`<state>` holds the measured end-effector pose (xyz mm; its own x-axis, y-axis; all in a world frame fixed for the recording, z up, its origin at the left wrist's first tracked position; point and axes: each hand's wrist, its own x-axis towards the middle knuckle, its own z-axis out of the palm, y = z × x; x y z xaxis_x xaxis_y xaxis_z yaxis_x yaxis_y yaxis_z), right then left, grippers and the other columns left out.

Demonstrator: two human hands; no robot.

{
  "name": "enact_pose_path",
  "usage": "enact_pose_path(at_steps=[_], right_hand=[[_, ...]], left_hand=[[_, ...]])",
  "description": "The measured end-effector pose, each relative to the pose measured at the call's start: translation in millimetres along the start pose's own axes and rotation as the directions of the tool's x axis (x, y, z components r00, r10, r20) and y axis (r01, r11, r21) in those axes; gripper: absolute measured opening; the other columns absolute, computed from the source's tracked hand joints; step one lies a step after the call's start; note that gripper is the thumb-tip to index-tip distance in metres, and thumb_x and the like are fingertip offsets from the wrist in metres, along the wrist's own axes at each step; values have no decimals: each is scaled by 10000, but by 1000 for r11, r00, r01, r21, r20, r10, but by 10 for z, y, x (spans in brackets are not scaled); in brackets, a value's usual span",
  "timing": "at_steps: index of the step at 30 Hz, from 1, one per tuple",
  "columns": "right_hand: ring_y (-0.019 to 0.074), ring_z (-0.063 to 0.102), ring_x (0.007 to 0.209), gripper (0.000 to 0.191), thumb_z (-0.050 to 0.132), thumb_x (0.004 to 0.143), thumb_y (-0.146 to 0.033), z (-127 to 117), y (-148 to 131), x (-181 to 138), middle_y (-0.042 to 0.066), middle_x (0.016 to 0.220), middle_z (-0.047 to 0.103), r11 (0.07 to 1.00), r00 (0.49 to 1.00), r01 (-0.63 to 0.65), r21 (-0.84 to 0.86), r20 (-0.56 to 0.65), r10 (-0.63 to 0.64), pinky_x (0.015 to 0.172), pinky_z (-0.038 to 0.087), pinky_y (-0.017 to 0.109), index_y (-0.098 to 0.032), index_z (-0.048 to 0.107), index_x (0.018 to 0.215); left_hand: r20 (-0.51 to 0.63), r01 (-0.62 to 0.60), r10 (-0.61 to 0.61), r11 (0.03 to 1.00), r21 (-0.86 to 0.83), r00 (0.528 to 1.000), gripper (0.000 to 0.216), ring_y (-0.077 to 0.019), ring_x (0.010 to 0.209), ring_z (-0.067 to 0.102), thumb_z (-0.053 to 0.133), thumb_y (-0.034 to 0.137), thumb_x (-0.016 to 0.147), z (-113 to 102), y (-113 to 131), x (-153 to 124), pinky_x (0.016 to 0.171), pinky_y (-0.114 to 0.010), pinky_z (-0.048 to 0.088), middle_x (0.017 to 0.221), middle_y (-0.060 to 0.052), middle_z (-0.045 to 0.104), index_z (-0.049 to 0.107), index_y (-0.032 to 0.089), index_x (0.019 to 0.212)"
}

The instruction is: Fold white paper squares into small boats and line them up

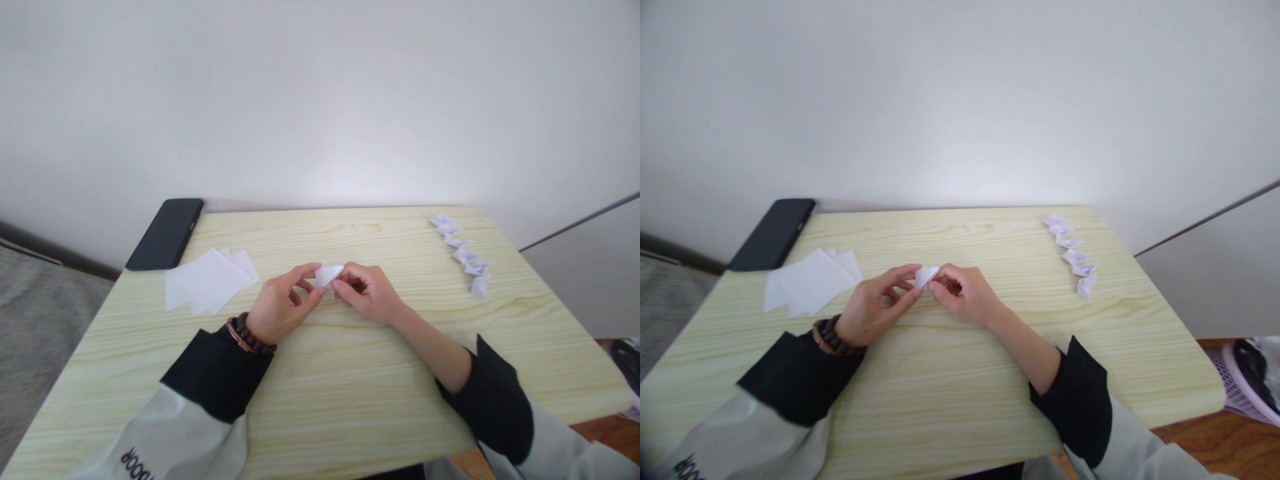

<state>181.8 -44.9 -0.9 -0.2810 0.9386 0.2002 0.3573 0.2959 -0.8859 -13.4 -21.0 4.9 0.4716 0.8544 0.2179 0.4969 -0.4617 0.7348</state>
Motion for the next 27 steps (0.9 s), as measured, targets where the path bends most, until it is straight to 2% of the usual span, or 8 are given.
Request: enact_pose_path(at_steps=[6,13,18,20,24,27], right_hand=[[58,449,447,129,511,824,-252,8,-5,9,-28,562,550,999,1000,-19,-37,-16,18,438,347,164,-170,548,730],[68,508,464,135,480,843,-235,32,-39,25,-12,594,614,995,994,-80,-55,-85,76,451,374,162,-166,579,784],[69,517,454,119,500,836,-239,30,-9,33,-11,608,634,995,994,-83,-49,-80,79,458,385,168,-170,589,798],[72,527,466,112,509,824,-232,32,11,34,-7,623,643,995,994,-87,-56,-74,83,469,391,171,-170,586,769],[63,487,449,154,514,807,-228,36,19,38,-23,561,596,993,996,-69,-91,-67,63,447,356,163,-168,562,674],[56,435,442,139,528,773,-198,34,9,41,-43,522,534,989,997,-49,-143,-65,40,433,315,161,-169,541,638]], left_hand=[[-35,-42,43,999,32,998,378,-63,440,540,559,360,803,10,27,0,447,-171,476,759,-22,673,558,148,1116],[-69,-203,227,946,254,971,289,-70,478,554,509,272,831,61,21,-20,503,-181,468,749,-10,672,560,142,1085],[-62,-209,233,941,265,970,297,-84,549,586,508,255,833,56,-18,-15,536,-179,466,748,-2,672,563,161,1109],[-47,-218,239,938,270,970,294,-85,563,591,494,248,843,47,-42,-12,542,-178,468,769,-7,680,574,176,1117],[-57,-264,295,913,311,954,272,-96,638,619,489,254,866,26,-80,-10,598,-193,495,940,-50,700,601,192,1106],[-72,-320,368,877,360,927,225,-108,664,638,509,268,873,13,-78,-10,641,-204,506,940,-55,711,632,179,1039]])
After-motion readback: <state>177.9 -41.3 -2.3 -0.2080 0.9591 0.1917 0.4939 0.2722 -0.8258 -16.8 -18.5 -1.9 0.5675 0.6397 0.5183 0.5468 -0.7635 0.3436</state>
